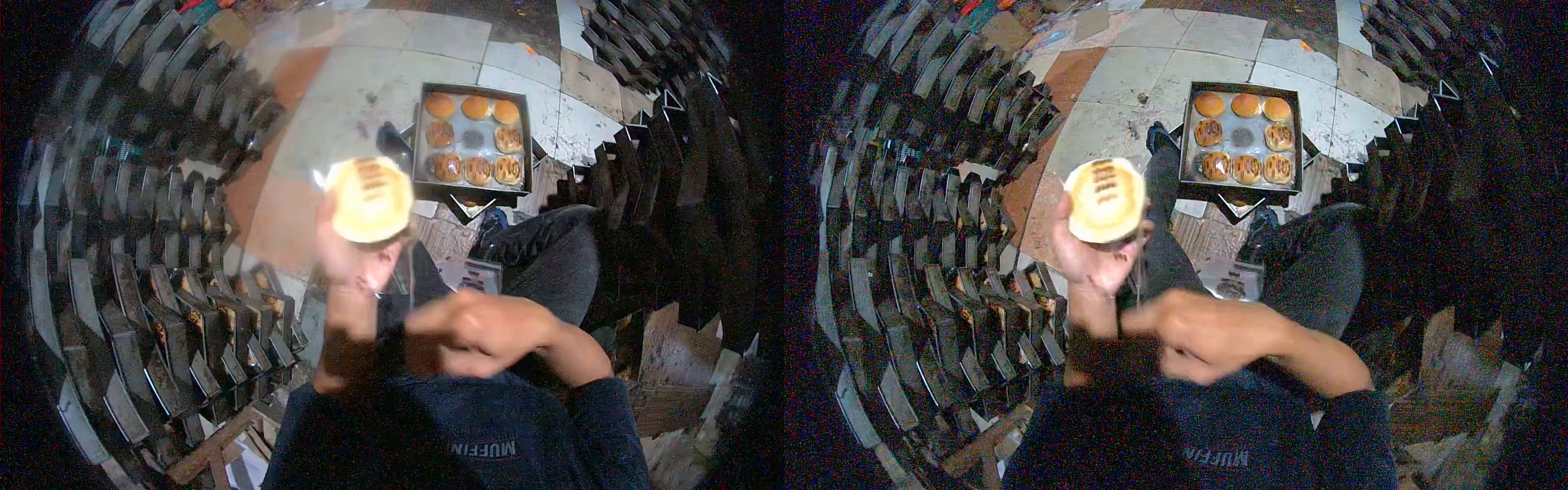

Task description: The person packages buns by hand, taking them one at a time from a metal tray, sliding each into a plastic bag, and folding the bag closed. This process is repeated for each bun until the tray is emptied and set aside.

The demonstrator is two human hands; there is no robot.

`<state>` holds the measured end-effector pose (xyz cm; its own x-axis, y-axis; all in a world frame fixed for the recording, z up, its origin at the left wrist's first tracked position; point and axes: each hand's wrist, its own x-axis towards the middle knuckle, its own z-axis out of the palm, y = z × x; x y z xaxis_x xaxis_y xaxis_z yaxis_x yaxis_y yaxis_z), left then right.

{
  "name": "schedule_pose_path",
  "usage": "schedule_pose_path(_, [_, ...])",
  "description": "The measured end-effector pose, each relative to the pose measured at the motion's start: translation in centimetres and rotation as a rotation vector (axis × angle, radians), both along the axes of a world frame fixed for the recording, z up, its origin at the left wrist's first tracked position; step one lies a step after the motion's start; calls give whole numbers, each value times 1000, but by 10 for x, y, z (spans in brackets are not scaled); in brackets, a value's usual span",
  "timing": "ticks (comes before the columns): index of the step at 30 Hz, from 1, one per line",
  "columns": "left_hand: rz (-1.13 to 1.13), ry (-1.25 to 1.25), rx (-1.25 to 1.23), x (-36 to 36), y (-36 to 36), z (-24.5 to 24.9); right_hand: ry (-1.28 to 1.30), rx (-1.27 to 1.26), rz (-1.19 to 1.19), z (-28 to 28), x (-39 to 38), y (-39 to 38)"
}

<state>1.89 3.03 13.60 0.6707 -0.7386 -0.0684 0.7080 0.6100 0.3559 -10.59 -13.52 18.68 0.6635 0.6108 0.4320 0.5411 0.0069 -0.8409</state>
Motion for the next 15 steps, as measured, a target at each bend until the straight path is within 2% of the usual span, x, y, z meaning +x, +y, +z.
schedule_pose_path(1, [69, 90, 3, -5, 5, 3, 141, 94, 381, -3, 0, -10])
schedule_pose_path(3, [225, 126, 226, -6, 7, 5, 569, 107, 508, -8, 9, -30])
schedule_pose_path(4, [221, 130, 226, -9, 7, -1, 520, -155, -14, -18, 10, -32])
schedule_pose_path(5, [231, 108, 323, -14, 5, -12, 126, -234, -662, -40, 13, -18])
schedule_pose_path(6, [236, 81, 421, -19, 1, -15, -36, -164, -853, -37, 18, -10])
schedule_pose_path(7, [153, 33, 407, -33, -4, -16, -201, -92, -1041, -34, 21, -6])
schedule_pose_path(9, [61, 252, 150, -63, -17, -15, -399, -22, -944, -34, 19, -8])
schedule_pose_path(10, [248, 68, 369, -77, -21, -39, -387, 88, -988, -34, 18, -5])
schedule_pose_path(11, [433, -126, 584, -82, -31, -48, -380, 87, -995, -38, 16, -3])
schedule_pose_path(12, [761, -356, 741, -81, -40, -55, -172, 203, -1098, -44, 16, 0])
schedule_pose_path(13, [766, -361, 736, -74, -33, -59, 35, 321, -1187, -50, 18, 2])
schedule_pose_path(14, [810, -660, 804, -66, -16, -66, 187, 412, -1165, -55, 19, 6])
schedule_pose_path(15, [834, -953, 874, -57, -3, -57, 199, 412, -1167, -53, 22, 4])
